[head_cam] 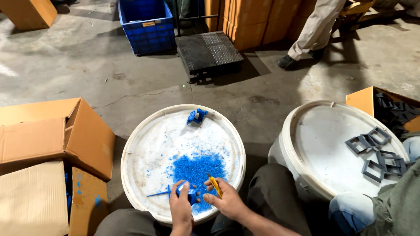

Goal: The person uses a small yellow tool to remove excess material and clean the edges of blue plastic components over a bin lid.

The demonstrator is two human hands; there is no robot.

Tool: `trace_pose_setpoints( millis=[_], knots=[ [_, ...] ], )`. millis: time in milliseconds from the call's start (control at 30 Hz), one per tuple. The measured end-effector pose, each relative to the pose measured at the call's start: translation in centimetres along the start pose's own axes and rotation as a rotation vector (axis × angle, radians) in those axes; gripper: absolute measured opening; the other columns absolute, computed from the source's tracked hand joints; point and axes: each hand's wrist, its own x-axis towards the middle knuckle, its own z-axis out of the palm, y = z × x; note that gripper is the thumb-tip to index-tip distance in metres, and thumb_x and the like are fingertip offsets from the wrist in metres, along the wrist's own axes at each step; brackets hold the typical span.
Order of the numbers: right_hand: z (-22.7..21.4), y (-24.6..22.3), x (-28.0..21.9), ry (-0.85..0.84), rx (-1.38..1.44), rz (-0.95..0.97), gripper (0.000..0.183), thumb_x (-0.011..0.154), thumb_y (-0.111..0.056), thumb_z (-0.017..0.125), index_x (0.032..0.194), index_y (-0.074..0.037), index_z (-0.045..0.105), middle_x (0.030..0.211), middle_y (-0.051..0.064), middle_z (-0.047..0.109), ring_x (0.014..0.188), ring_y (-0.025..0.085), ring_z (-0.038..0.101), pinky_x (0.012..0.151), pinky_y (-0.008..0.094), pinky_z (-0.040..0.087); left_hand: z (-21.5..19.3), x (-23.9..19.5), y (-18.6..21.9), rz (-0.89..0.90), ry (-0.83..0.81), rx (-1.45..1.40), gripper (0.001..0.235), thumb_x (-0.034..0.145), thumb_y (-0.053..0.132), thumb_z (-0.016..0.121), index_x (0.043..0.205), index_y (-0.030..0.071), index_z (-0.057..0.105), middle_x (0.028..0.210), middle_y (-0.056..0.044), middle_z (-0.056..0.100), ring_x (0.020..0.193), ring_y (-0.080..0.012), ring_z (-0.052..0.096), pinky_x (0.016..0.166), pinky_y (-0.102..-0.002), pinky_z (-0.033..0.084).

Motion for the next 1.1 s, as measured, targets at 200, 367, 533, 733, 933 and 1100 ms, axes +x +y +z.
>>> trace_pose_setpoints(
  millis=[200,367,533,733,933,1100],
  knots=[
    [-0.1,1.3,0.7,-0.075,0.067,-0.024,0.031,0.089,-0.017,0.082,0.111,-0.001,0.067,0.092,0.001,0.068,0.084,0.007,0.064,0.077,0.025,0.055,-0.3,0.6,-2.3,0.191,-0.125,0.271,0.033,0.092,0.021,0.073,0.116,-0.001,0.069,0.089,-0.007,0.070,0.076,-0.0129,0.063,0.066,-0.028,0.054],
    [0.0,1.9,1.0,-0.119,0.134,-0.046,0.022,0.090,-0.015,0.081,0.099,0.000,0.069,0.080,0.000,0.070,0.076,0.009,0.066,0.073,0.026,0.056,0.0,-0.9,-0.5,-0.078,-0.175,0.108,0.036,0.091,0.022,0.070,0.119,0.000,0.066,0.082,-0.010,0.064,0.062,-0.0165,0.060,0.050,-0.032,0.050],
    [-0.3,2.3,1.2,-0.086,0.099,-0.021,0.019,0.091,-0.016,0.081,0.101,-0.002,0.075,0.078,-0.002,0.065,0.073,0.006,0.056,0.068,0.025,0.048,0.4,-1.5,1.0,-0.104,-0.216,0.100,0.037,0.090,0.022,0.068,0.121,0.000,0.064,0.088,-0.012,0.068,0.062,-0.0189,0.063,0.048,-0.034,0.052],
    [-0.9,1.0,1.0,-0.174,0.200,0.046,0.019,0.092,-0.017,0.077,0.104,-0.002,0.074,0.087,0.002,0.072,0.083,0.009,0.068,0.080,0.026,0.055,-0.9,-0.9,0.4,-0.126,-0.285,0.062,0.041,0.088,0.019,0.069,0.125,0.000,0.063,0.093,-0.013,0.070,0.065,-0.0195,0.066,0.051,-0.035,0.054],
    [-1.0,-1.4,0.1,-0.211,0.118,0.006,0.033,0.104,-0.032,0.054,0.121,-0.007,0.067,0.090,0.000,0.073,0.090,0.010,0.071,0.088,0.025,0.056,-0.3,-1.3,1.5,-0.229,-0.195,0.121,0.044,0.091,0.032,0.065,0.126,0.006,0.062,0.091,-0.017,0.073,0.061,-0.0273,0.067,0.046,-0.039,0.050],
    [-2.5,-3.2,-1.1,-0.026,-0.473,-0.013,0.039,0.105,-0.023,0.052,0.141,-0.014,0.064,0.080,0.012,0.066,0.074,0.020,0.062,0.074,0.035,0.055,-0.2,-1.8,3.4,-0.255,-0.198,0.009,0.045,0.093,0.045,0.053,0.121,0.011,0.060,0.091,-0.015,0.071,0.063,-0.0266,0.067,0.046,-0.039,0.048]
  ],
)
